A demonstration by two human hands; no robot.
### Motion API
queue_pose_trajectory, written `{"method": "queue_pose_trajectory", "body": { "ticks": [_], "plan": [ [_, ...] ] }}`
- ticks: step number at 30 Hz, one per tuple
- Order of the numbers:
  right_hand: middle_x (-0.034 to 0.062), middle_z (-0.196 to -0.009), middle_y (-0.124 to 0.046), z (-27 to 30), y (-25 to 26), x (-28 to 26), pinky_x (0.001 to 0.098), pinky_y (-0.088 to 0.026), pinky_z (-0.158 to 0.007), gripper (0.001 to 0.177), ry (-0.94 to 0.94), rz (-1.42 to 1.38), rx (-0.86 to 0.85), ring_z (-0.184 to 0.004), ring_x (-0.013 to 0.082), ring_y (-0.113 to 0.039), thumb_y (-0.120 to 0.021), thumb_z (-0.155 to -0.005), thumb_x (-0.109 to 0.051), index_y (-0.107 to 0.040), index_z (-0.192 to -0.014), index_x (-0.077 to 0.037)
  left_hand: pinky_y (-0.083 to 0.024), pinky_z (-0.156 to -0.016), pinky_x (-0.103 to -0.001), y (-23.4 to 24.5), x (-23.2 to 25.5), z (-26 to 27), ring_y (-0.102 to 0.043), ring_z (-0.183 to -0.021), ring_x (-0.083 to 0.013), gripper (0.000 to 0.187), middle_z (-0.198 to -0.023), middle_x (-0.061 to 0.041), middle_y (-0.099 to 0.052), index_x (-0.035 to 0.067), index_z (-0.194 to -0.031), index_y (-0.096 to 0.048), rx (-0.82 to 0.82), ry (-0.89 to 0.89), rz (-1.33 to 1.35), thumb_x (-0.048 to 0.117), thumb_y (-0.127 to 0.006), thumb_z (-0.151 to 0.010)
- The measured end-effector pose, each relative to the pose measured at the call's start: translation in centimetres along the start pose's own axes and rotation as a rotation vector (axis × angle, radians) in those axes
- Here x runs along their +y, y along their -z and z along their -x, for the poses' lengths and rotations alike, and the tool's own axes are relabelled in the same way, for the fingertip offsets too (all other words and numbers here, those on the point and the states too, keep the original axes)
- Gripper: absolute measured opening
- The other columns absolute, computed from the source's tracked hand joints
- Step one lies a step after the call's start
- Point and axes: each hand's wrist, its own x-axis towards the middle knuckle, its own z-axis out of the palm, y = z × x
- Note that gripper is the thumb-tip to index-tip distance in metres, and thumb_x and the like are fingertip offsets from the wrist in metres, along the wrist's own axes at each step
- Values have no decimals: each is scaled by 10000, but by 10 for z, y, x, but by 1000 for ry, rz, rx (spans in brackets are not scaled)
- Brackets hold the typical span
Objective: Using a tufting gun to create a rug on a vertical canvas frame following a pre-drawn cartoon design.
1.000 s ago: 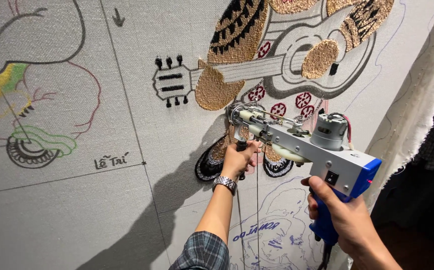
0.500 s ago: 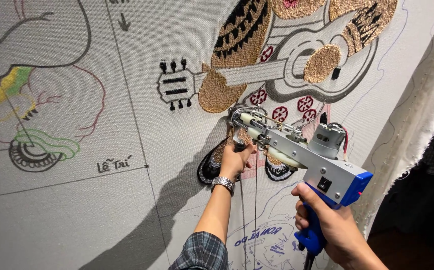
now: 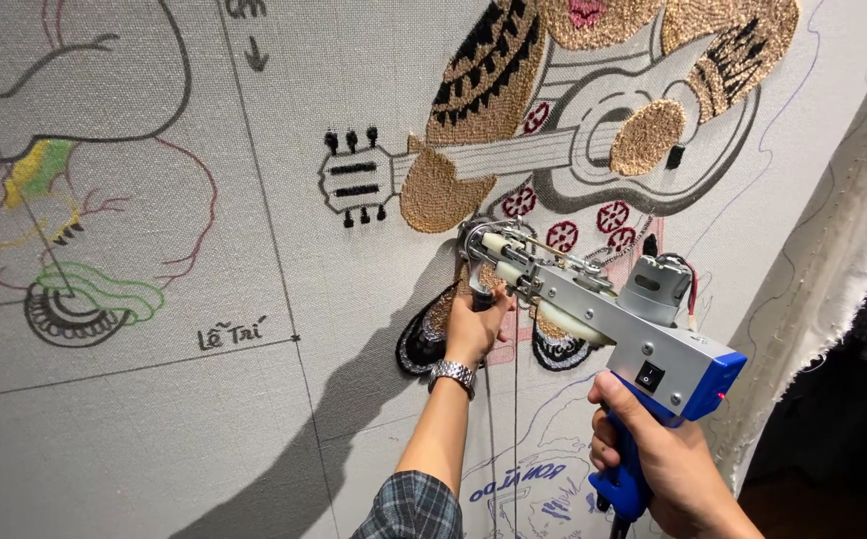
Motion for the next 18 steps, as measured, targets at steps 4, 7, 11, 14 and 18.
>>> {"method": "queue_pose_trajectory", "body": {
  "ticks": [4,7,11,14,18],
  "plan": [
    [62,-603,-470,0,-4,-4,347,-406,-477,328,-3,-23,-20,-474,161,-440,-675,-870,-315,-661,-954,1,-518,-413,-288,-5,-13,-13,-649,-543,-60,305,-868,-73,-777,-21,-1048,-731,8,-29,25,244,-745,-897],
    [70,-603,-465,-6,0,3,358,-417,-472,338,21,-46,-49,-471,171,-448,-678,-892,-326,-613,-943,2,-526,-415,-291,-1,-3,-8,-671,-567,-57,350,-886,-67,-788,-45,-1048,-724,17,6,7,283,-735,-928],
    [70,-606,-461,0,-6,-1,358,-420,-482,361,-9,-53,-31,-475,173,-447,-666,-903,-346,-590,-951,3,-494,-406,-284,5,14,3,-613,-476,-111,354,-859,-70,-787,-21,-1077,-744,17,13,-39,297,-728,-923],
    [59,-592,-445,4,-15,-4,346,-393,-476,410,-80,-107,-10,-468,160,-420,-668,-911,-410,-635,-990,-9,-503,-414,-292,9,11,0,-665,-561,-63,332,-820,-90,-758,14,-1117,-753,20,10,-43,268,-754,-902],
    [50,-604,-436,1,-17,-4,339,-396,-497,412,-150,-212,-11,-486,159,-413,-638,-909,-429,-566,-976,-29,-501,-437,-286,12,35,12,-628,-540,-75,314,-784,-69,-755,23,-1071,-772,29,30,-93,288,-752,-903]
  ]
}}
